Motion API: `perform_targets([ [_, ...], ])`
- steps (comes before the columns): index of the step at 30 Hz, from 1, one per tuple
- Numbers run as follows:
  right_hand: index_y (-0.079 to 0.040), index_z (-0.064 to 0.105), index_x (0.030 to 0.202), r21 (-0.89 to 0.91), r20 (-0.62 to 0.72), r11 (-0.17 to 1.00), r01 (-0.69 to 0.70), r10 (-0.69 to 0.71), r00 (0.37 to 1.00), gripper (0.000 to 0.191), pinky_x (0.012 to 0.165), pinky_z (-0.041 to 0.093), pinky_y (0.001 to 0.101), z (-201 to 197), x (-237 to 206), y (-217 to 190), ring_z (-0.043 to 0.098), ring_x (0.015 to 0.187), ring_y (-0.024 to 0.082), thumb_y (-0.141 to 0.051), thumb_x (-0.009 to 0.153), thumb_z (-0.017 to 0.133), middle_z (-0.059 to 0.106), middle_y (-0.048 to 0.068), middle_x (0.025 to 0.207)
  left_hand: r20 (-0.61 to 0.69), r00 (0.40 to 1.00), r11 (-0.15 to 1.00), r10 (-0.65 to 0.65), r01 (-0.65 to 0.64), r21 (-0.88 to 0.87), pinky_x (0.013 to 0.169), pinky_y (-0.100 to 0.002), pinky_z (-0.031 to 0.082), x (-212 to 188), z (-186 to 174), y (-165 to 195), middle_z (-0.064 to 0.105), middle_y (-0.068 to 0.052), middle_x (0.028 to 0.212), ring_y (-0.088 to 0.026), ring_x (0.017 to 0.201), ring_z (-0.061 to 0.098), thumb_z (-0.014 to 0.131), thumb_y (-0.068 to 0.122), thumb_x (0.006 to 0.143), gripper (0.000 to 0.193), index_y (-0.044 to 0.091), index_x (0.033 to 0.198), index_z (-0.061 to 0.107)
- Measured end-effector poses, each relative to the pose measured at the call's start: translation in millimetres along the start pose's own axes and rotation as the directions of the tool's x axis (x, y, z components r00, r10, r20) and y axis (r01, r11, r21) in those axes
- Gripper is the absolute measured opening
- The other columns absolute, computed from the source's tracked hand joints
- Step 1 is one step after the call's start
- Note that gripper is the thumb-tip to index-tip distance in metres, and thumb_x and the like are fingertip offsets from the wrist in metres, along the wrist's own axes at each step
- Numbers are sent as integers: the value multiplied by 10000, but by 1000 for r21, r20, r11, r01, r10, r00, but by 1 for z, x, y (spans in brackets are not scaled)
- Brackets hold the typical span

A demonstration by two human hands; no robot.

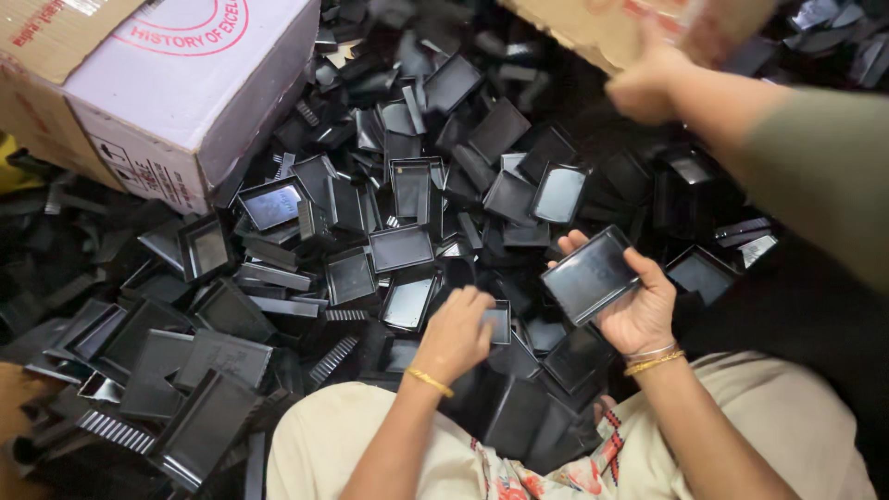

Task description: The person sits on the floor among a large pile of black plastic boxes, picks up a base and a lid, fits the lid onto the base by hand, and places the assembled box into a nearby cardboard box, repeating this with many pieces while other workers handle boxes nearby.

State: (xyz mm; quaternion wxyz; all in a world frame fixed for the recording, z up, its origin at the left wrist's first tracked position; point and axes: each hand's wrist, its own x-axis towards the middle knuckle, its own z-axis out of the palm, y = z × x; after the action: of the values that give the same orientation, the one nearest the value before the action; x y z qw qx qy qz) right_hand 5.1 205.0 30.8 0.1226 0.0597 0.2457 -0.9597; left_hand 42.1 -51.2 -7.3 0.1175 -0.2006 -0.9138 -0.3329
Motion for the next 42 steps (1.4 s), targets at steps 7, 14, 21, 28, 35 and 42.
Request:
perform_targets([
  [7, 96, 602, 1238, 65, 169, 992, -106, 94, 981, 925, 1131, 428, 620, 3, -4, 9, 629, 1195, 426, -781, 951, 557, 658, 244, 1249, -157, 915, 834, -371, 403, 376, 765, -447, 544, 7, 33, -40, 640, -209, 958, -400, 923, 640, 698, 96, 695, 235, -5, 903, 655],
  [14, -130, 614, 1265, -242, -86, 970, -7, -15, 996, 782, 872, 553, 497, -1, -2, 15, 671, 991, 309, -793, 867, 499, 707, 112, 1148, -166, 763, 702, -625, 642, 309, 733, -527, 524, -7, -10, -56, 718, -216, 893, -434, 843, 683, 624, 203, 891, 157, 62, 927, 680],
  [21, -101, 543, 1315, -273, -64, 962, 16, -35, 997, 790, 890, 573, 429, -5, 6, 12, 681, 989, 250, -781, 926, 442, 677, 123, 1100, -544, 636, 835, -547, 374, -403, 735, -433, 546, 5, -76, -8, 738, -181, 974, -339, 765, 705, 538, 141, 1003, 287, 59, 1266, 621],
  [28, -73, 520, 1333, -255, 241, 967, -11, 74, 968, 827, 870, 579, 477, 16, -13, 25, 671, 959, 264, -788, 964, 330, 672, 146, 1082, -509, 855, 848, 99, -340, -407, 1151, -451, 489, -1, -47, 63, 615, -182, 1398, -365, 1318, 617, 720, 27, 907, 377, 75, 1265, 612],
  [35, -41, 502, 1355, -468, 146, 848, 250, -204, 968, 844, 935, 509, 359, 20, -18, 34, 602, 1028, 192, -763, 989, 260, 610, 91, 1151, -366, 860, 853, 357, -460, -247, 1204, -550, 430, -7, -18, 89, 550, -191, 1470, -465, 1439, 507, 796, 106, 859, 422, 150, 1249, 641],
  [42, -27, 494, 1371, -500, 232, 753, 428, -360, 904, 832, 985, 493, 354, 22, -28, 39, 589, 1063, 190, -746, 1021, 266, 597, 103, 1180, -385, 834, 814, 396, -512, -273, 1237, -598, 416, -11, -14, 87, 538, -216, 1513, -480, 1475, 503, 759, 82, 900, 556, 24, 1401, 525],
])
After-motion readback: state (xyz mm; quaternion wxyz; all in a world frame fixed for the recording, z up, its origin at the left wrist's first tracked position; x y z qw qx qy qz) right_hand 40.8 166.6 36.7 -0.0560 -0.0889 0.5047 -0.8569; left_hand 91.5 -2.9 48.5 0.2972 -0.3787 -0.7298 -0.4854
